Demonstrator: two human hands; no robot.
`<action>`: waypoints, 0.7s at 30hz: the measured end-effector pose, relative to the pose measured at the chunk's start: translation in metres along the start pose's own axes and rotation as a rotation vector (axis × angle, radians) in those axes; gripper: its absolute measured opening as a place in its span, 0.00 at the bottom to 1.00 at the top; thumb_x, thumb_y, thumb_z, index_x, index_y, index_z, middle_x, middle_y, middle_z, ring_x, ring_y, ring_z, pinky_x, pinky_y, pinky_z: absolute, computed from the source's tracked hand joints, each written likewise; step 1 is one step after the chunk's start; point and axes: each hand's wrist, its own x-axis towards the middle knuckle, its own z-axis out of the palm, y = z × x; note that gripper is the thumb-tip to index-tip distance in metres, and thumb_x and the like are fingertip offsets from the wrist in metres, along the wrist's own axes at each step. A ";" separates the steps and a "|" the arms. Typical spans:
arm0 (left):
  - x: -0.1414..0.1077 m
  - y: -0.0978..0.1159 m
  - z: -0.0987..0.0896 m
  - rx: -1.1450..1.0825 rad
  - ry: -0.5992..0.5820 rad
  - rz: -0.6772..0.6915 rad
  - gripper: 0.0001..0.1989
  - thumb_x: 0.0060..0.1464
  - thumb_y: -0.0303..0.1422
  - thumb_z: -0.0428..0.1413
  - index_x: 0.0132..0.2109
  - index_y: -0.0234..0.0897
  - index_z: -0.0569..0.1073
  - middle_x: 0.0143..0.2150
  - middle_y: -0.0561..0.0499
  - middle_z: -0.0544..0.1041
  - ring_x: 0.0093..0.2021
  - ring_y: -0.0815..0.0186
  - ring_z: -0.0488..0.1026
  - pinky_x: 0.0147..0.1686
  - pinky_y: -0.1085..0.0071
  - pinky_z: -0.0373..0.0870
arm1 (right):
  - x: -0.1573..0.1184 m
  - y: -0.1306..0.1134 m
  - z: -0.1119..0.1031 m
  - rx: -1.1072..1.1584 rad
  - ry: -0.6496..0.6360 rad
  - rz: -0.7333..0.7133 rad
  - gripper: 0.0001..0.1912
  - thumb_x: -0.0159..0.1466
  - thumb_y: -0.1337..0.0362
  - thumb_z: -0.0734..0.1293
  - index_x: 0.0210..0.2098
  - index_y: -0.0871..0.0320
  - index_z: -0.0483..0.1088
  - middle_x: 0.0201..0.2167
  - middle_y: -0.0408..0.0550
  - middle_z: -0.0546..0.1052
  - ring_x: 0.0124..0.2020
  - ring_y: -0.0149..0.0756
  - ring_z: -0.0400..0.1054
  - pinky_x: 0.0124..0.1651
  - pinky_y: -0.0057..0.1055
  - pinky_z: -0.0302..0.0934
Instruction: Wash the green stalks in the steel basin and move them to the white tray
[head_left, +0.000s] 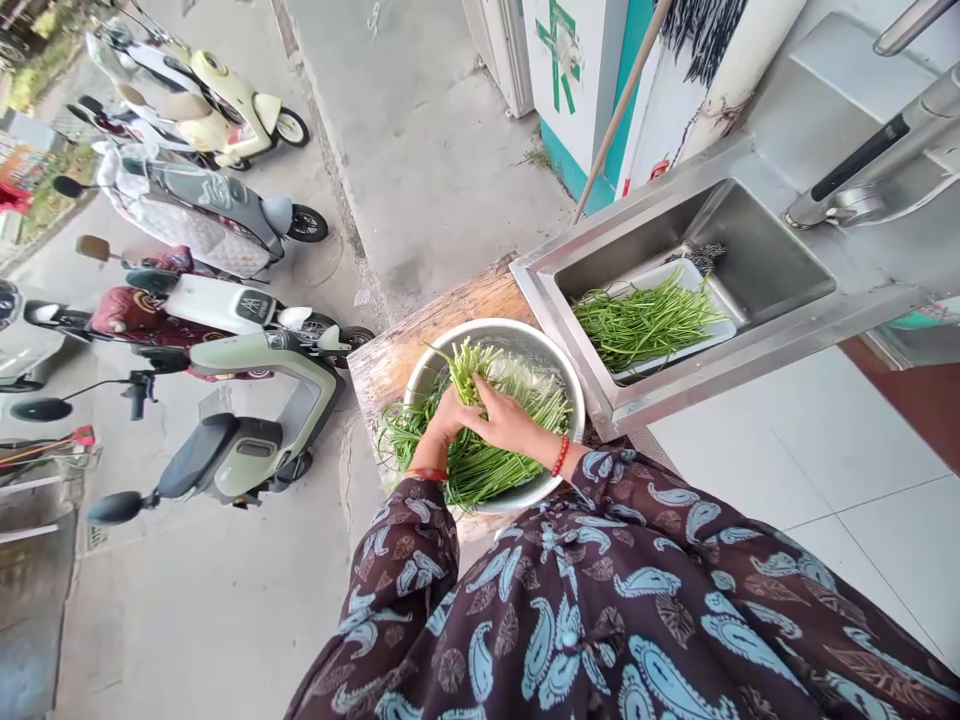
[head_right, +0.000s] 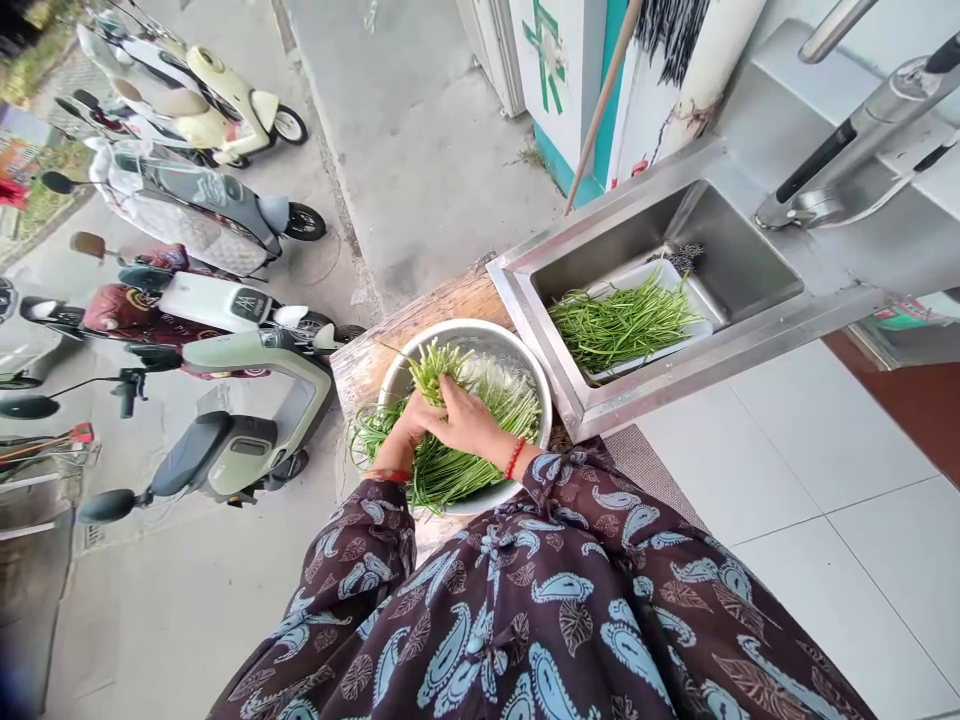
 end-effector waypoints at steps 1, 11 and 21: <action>-0.005 0.005 -0.003 -0.037 0.028 -0.028 0.22 0.39 0.41 0.70 0.39 0.32 0.77 0.35 0.47 0.80 0.40 0.55 0.78 0.48 0.57 0.76 | -0.001 -0.001 -0.006 -0.018 -0.027 -0.042 0.44 0.65 0.40 0.65 0.72 0.58 0.58 0.72 0.58 0.61 0.73 0.54 0.54 0.75 0.52 0.46; -0.033 0.065 -0.027 -0.298 0.323 0.004 0.20 0.36 0.38 0.71 0.37 0.36 0.76 0.35 0.48 0.82 0.36 0.60 0.79 0.43 0.62 0.79 | 0.010 0.055 -0.037 -0.419 -0.157 -0.095 0.28 0.73 0.61 0.56 0.71 0.57 0.59 0.65 0.57 0.71 0.66 0.47 0.65 0.68 0.48 0.58; -0.055 0.166 -0.069 -0.282 0.504 0.305 0.21 0.37 0.38 0.71 0.38 0.35 0.76 0.34 0.51 0.79 0.36 0.59 0.81 0.43 0.59 0.80 | -0.013 0.078 -0.028 -0.990 -0.309 -0.033 0.18 0.72 0.66 0.59 0.50 0.65 0.78 0.49 0.67 0.79 0.56 0.53 0.71 0.61 0.46 0.61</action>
